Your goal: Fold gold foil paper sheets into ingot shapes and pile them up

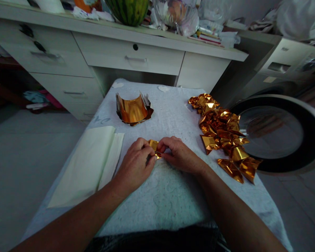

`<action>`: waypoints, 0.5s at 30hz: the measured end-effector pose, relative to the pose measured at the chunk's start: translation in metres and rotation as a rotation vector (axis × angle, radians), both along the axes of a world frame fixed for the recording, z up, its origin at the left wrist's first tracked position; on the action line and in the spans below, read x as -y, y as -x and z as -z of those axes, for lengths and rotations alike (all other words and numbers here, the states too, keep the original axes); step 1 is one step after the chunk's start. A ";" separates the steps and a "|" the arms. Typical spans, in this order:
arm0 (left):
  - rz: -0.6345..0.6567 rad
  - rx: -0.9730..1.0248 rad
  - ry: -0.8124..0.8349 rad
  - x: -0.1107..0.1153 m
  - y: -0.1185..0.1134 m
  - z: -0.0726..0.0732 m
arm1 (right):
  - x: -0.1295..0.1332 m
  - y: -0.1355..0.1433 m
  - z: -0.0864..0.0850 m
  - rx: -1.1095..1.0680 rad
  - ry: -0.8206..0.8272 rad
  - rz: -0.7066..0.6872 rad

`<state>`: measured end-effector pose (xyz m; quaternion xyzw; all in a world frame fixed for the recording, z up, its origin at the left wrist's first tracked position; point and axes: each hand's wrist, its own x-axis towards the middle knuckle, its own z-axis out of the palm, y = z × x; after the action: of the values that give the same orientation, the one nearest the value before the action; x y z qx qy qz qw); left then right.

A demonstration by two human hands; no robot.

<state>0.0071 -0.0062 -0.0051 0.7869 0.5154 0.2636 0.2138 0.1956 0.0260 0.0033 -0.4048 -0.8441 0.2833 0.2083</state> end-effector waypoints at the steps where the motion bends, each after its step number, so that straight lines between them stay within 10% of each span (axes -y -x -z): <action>1: -0.005 -0.006 0.002 0.000 -0.001 -0.001 | 0.000 0.000 0.000 0.008 0.009 0.005; 15: -0.033 -0.071 -0.007 -0.002 -0.005 0.001 | 0.001 -0.004 -0.003 0.028 0.062 -0.045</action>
<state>0.0123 -0.0039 -0.0058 0.7878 0.5347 0.2410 0.1880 0.1997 0.0250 0.0059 -0.3959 -0.8466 0.3083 0.1776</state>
